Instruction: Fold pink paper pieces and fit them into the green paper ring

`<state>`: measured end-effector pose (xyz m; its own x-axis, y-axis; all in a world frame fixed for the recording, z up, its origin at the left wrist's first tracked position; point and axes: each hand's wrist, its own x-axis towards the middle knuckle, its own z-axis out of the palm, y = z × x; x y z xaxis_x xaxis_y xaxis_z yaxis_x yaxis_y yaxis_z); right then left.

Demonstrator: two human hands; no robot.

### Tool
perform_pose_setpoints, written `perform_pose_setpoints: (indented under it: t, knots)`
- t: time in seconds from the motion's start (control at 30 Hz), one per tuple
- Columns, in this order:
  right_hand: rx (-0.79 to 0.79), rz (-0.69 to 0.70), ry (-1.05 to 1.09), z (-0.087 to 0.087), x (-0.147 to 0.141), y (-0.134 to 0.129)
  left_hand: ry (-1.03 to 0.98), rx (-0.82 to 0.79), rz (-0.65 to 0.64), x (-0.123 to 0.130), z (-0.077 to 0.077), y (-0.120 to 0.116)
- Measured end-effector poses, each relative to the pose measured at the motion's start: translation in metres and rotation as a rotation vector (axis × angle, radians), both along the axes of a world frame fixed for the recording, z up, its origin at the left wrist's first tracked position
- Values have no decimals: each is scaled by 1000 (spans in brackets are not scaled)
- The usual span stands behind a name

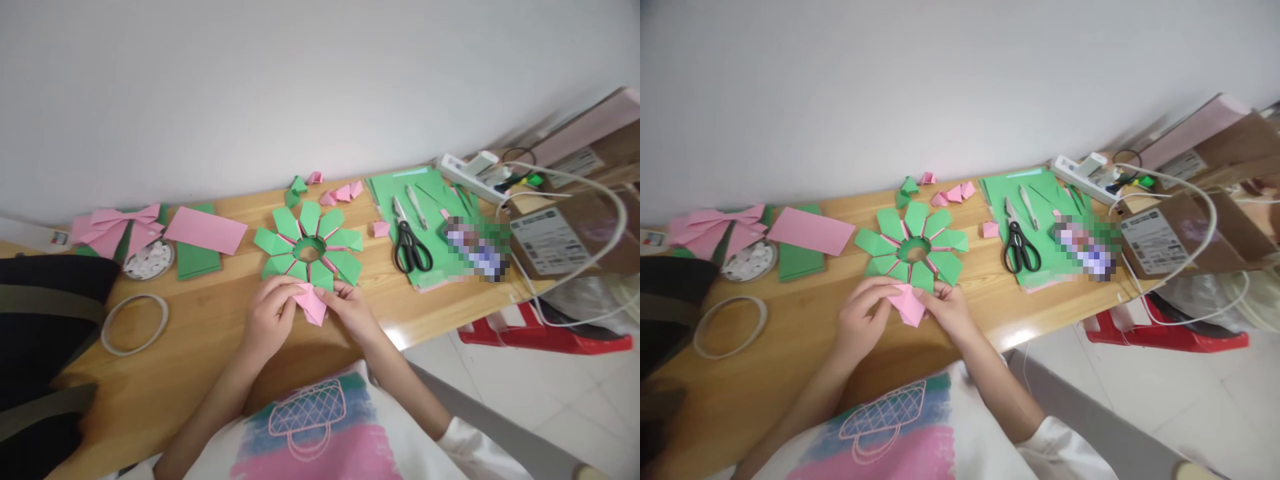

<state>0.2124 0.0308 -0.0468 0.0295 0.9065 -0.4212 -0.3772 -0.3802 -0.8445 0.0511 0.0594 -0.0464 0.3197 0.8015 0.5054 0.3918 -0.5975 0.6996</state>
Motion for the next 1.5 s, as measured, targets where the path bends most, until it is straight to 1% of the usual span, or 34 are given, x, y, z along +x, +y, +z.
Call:
perform_pose_setpoints:
  t: [0.17,0.3,0.43,0.53,0.67,0.93,1.17,1.33,1.5]
  knots:
    - [12,6,49,-1,7,2,142,157,-31,6,2,-2]
    - [31,12,92,-4,13,3,220,191,-69,9,6,-3]
    - [44,60,136,-7,16,3,270,191,-39,15,9,-6]
    - [41,108,157,-7,18,2,325,174,21,19,10,-10]
    - [42,124,172,-7,19,0,378,147,89,21,11,-12]
    - [45,102,179,-7,20,2,408,92,86,25,19,-11]
    - [24,89,200,-7,21,2,336,77,92,24,16,-13]
    - [-3,67,225,-11,22,1,266,-34,72,22,14,-14]
    - [-35,71,230,-7,24,1,202,-190,51,24,21,-13]
